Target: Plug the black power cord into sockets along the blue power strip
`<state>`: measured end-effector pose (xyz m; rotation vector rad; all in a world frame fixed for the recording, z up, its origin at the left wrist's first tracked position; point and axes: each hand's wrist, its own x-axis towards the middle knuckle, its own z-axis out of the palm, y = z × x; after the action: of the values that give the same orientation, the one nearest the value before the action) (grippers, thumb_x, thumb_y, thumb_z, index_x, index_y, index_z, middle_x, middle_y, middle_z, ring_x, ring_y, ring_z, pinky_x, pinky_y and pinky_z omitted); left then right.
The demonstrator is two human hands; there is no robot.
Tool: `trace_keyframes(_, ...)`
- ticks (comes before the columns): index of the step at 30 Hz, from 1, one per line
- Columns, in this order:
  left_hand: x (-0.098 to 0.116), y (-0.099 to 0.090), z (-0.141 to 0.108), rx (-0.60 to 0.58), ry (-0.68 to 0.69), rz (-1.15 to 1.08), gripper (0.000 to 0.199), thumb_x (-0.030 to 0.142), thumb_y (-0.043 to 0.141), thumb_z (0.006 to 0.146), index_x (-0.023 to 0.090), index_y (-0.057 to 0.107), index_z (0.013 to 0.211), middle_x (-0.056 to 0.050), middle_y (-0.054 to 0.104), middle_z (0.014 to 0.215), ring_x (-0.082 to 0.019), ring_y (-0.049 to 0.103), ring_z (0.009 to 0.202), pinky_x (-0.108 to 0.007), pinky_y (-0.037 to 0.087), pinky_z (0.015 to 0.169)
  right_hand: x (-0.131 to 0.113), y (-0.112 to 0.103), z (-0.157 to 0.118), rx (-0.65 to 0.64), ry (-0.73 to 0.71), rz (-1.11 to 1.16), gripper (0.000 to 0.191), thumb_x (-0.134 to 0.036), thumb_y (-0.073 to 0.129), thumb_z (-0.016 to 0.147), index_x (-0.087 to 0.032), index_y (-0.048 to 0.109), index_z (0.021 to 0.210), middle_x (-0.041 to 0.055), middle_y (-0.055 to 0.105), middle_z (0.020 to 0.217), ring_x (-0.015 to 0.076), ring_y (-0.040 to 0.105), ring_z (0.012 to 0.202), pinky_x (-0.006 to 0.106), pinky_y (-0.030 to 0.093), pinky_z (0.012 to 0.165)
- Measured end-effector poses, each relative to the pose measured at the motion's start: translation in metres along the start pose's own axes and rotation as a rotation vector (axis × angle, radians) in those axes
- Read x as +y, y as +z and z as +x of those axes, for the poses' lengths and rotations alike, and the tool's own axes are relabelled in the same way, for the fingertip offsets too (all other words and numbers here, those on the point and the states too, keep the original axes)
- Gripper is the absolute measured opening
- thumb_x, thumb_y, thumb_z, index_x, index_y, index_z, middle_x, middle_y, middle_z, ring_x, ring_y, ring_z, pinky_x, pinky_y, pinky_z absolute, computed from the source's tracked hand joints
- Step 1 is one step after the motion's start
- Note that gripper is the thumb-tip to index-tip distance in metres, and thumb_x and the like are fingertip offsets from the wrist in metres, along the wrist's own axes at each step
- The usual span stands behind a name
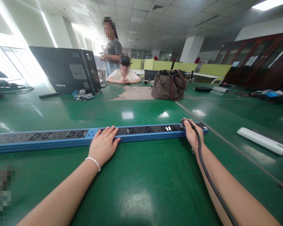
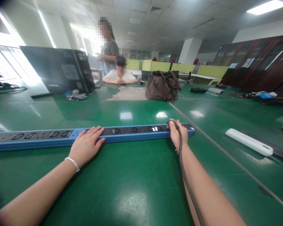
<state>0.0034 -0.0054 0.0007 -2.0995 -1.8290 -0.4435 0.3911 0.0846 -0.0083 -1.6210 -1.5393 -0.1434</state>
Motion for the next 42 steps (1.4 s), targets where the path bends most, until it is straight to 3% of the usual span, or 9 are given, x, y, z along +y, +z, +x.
trace_keyframes(4, 0.000, 0.000, 0.000, -0.006, 0.002, 0.004, 0.049, 0.041, 0.034, 0.091, 0.017, 0.050, 0.131, -0.008, 0.050, 0.138, -0.025, 0.045, 0.128, -0.045, 0.030, 0.108, -0.009, 0.001, -0.002, -0.043, 0.053, -0.050, 0.043, -0.046, 0.038, 0.088, -0.024, 0.068, 0.110, 0.0105, 0.062, 0.122, 0.0295, 0.051, 0.121, 0.052, 0.031, 0.103)
trace_keyframes(10, 0.000, 0.000, 0.000, -0.016, 0.001, 0.017, 0.049, 0.041, 0.033, 0.091, 0.018, 0.050, 0.131, -0.008, 0.050, 0.138, -0.025, 0.045, 0.127, -0.045, 0.031, 0.107, -0.009, 0.004, -0.006, -0.059, 0.001, -0.091, 0.039, -0.041, 0.040, 0.087, -0.024, 0.068, 0.107, 0.0098, 0.066, 0.116, 0.0275, 0.050, 0.122, 0.052, 0.030, 0.103)
trace_keyframes(16, -0.001, 0.001, 0.000, -0.014, 0.005, 0.025, 0.048, 0.042, 0.033, 0.091, 0.020, 0.050, 0.131, -0.008, 0.050, 0.138, -0.024, 0.045, 0.127, -0.045, 0.032, 0.107, -0.009, 0.003, -0.014, -0.076, -0.073, -0.200, 0.043, -0.043, 0.038, 0.090, -0.024, 0.062, 0.119, 0.0109, 0.061, 0.123, 0.0282, 0.044, 0.128, 0.055, 0.030, 0.103)
trace_keyframes(24, 0.000, -0.001, 0.000, -0.019, 0.003, 0.015, 0.050, 0.041, 0.033, 0.091, 0.016, 0.050, 0.131, -0.009, 0.050, 0.138, -0.025, 0.045, 0.128, -0.046, 0.031, 0.108, -0.015, -0.001, -0.015, -0.073, -0.032, -0.218, 0.043, -0.045, 0.040, 0.089, -0.025, 0.062, 0.120, 0.0074, 0.062, 0.123, 0.0315, 0.040, 0.129, 0.056, 0.028, 0.104)
trace_keyframes(36, -0.001, 0.000, 0.000, -0.025, -0.002, 0.012, 0.050, 0.041, 0.034, 0.091, 0.017, 0.049, 0.131, -0.009, 0.049, 0.139, -0.025, 0.044, 0.128, -0.046, 0.031, 0.108, -0.018, -0.002, -0.022, -0.049, -0.061, -0.202, 0.041, -0.042, 0.040, 0.089, -0.023, 0.062, 0.119, 0.0071, 0.065, 0.118, 0.0279, 0.049, 0.121, 0.054, 0.025, 0.106)
trace_keyframes(42, -0.002, 0.001, 0.000, -0.013, 0.002, 0.032, 0.049, 0.041, 0.034, 0.091, 0.017, 0.049, 0.131, -0.008, 0.049, 0.138, -0.025, 0.044, 0.128, -0.045, 0.030, 0.108, -0.015, 0.005, -0.019, -0.042, -0.054, -0.089, 0.040, -0.042, 0.039, 0.088, -0.022, 0.064, 0.111, 0.0081, 0.067, 0.114, 0.0254, 0.055, 0.115, 0.055, 0.021, 0.106)
